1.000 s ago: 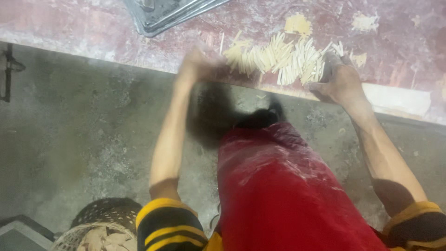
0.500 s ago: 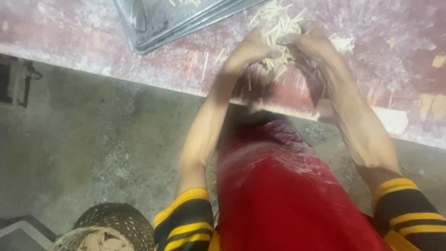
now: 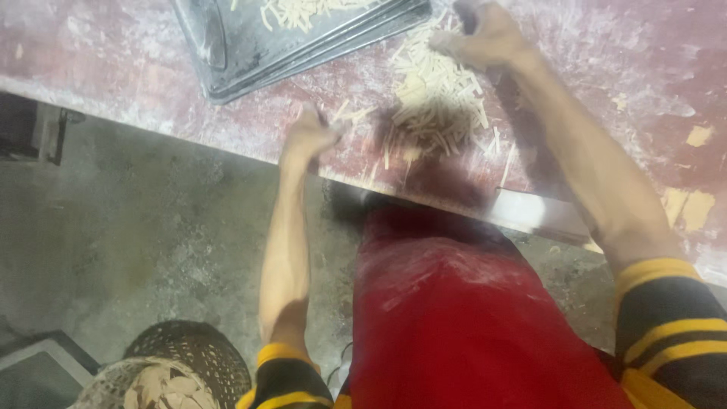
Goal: The person uses a long metal scraper to shave thin strips from a block of dough and kemudian collects the strips on a metal tray.
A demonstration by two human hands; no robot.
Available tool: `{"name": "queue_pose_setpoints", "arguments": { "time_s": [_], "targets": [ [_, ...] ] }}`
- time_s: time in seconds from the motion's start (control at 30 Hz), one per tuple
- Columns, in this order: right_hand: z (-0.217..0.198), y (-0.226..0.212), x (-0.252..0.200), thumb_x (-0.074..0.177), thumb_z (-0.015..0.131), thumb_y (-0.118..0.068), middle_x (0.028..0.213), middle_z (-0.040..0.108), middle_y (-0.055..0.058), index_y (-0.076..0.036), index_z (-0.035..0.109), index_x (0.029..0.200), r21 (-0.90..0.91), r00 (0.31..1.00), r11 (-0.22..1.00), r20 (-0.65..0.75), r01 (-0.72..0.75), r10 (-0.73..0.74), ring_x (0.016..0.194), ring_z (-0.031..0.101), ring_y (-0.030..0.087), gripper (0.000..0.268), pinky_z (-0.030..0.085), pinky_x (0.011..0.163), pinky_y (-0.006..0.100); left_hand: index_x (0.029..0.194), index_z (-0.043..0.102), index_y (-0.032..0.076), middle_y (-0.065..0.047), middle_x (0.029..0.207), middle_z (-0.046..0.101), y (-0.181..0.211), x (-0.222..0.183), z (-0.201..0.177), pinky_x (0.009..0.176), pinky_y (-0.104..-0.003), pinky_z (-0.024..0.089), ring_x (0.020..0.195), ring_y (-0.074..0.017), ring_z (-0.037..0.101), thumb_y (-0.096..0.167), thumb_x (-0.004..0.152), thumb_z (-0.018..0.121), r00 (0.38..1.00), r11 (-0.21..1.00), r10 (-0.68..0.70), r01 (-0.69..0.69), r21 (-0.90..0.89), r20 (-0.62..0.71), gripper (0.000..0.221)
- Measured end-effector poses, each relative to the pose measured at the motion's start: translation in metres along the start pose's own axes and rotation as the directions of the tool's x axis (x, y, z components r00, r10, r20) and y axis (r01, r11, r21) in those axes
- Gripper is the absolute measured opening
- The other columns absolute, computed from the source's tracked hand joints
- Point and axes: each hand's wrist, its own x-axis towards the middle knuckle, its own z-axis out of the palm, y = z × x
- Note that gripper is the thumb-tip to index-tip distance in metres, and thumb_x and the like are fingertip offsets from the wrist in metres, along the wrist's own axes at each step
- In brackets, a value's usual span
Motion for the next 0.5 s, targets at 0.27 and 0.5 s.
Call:
{"name": "queue_pose_setpoints", "arguments": {
  "time_s": [0.27,0.5],
  "targets": [
    [0.086,0.022,0.010,0.088,0.076,-0.049,0.126,0.061,0.024,-0.008,0.062,0.129,-0.677,0.817,0.613,-0.030,0.407,-0.576,0.114,0.063,0.038,0.060,0.054,0.095,0.046,0.118,0.070,0.018,-0.004,0.089,0.075,0.061,0.008,0.054,0.072,-0.027,0.059,0.074,-0.0134,0.071,0.037,0.095,0.073,0.920,0.937,0.349,-0.343,-0.065,0.178,0.030],
    [0.005,0.003,-0.081,0.087,0.070,-0.031,0.122,0.069,0.014,-0.011,0.062,0.132,-0.017,0.991,0.994,-0.075,-0.112,0.110,0.108,0.066,0.025,0.050,0.054,0.095,0.047,0.111,0.068,0.007,-0.008,0.101,0.071,0.064,0.032,0.022,0.073,-0.026,0.062,0.084,-0.0150,0.069,0.024,0.084,0.079,0.802,0.821,0.497,-0.310,-0.479,0.332,0.033]
  ]
}}
